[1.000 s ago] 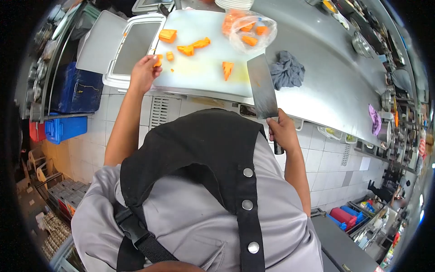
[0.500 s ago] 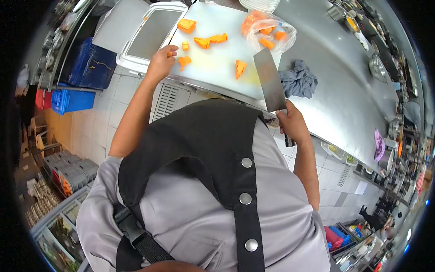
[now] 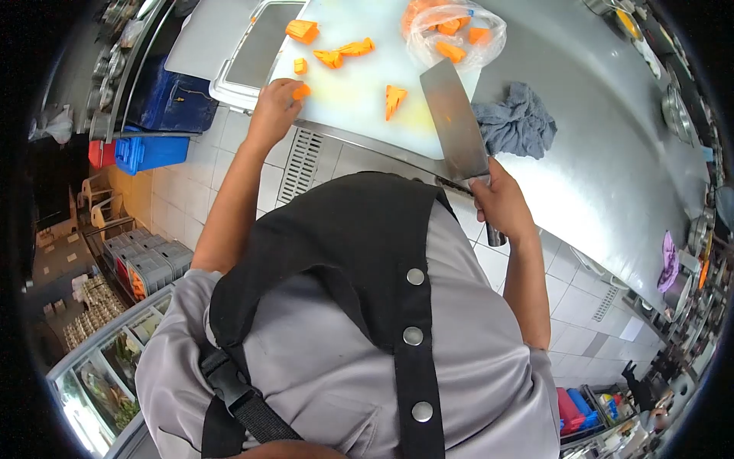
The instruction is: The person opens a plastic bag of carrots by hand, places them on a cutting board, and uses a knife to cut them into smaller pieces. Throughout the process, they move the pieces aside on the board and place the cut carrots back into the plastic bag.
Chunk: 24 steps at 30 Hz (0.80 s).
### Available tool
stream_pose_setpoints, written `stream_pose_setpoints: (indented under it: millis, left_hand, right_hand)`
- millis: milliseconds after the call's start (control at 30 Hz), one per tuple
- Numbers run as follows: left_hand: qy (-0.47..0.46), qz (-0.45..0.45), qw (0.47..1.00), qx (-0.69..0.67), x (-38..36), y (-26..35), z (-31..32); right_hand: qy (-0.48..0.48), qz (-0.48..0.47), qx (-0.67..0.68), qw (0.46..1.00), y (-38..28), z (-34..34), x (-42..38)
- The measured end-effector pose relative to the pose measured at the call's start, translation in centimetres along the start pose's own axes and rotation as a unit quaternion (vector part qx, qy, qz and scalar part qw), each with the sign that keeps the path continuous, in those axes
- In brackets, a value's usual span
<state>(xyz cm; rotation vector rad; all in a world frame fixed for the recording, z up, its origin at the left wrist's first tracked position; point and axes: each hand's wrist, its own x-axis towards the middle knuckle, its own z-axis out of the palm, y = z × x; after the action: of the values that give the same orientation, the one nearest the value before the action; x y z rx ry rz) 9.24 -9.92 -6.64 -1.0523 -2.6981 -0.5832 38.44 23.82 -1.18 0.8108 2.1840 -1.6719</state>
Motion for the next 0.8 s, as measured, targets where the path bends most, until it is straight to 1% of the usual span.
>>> stream_pose_setpoints:
  millis: [33,100,167,333,400,433,500,533,600,633,700,733,800]
  left_hand:
    - [0.0,0.002,1.0,-0.002,-0.1,0.4,0.0]
    - [-0.033,-0.028,0.999,-0.002,0.1,1.0,-0.1]
    - [-0.045,-0.017,0.999,-0.009,0.4,0.7,0.0]
    - [-0.06,0.001,0.997,-0.049,0.8,-0.6,0.2]
    - [-0.089,-0.029,0.988,-0.126,1.2,-1.3,0.0]
    - [-0.088,-0.027,0.987,-0.129,1.2,-1.3,-0.2]
    - [-0.099,-0.061,0.974,-0.196,1.4,-1.2,-0.3]
    - [-0.1,-0.058,0.973,-0.199,1.4,-1.3,-0.2]
    - [-0.069,-0.025,0.99,-0.125,1.4,-1.3,0.0]
    - [-0.068,-0.024,0.989,-0.128,1.5,-1.2,0.2]
    - [-0.101,-0.054,0.988,-0.102,1.8,-1.2,0.3]
    - [-0.102,-0.053,0.988,-0.105,2.0,-1.5,0.5]
    - [-0.082,-0.091,0.982,-0.144,2.5,-1.8,0.7]
  right_hand:
    - [-0.001,0.001,-0.01,1.0,-0.3,0.1,-0.1]
    - [0.004,0.001,-0.017,1.0,-0.6,0.2,0.0]
    - [0.022,0.003,-0.049,0.999,-0.7,0.5,-0.3]
    - [0.052,0.019,-0.059,0.997,-1.7,2.0,-1.0]
    - [0.073,0.005,-0.072,0.995,-2.2,2.5,-1.3]
    - [0.076,0.006,-0.073,0.994,-2.3,2.6,-1.4]
    - [0.079,0.015,-0.092,0.993,-2.5,2.9,-1.4]
    - [0.083,0.017,-0.093,0.992,-2.5,3.2,-1.5]
    - [0.099,0.025,-0.119,0.988,-2.3,3.6,-1.4]
    - [0.101,0.026,-0.121,0.987,-2.2,3.7,-1.4]
    - [0.109,0.015,-0.153,0.982,-2.2,4.0,-1.4]
    - [0.11,0.017,-0.153,0.982,-2.3,4.1,-1.4]
    - [0.113,0.019,-0.164,0.98,-2.4,4.2,-1.6]
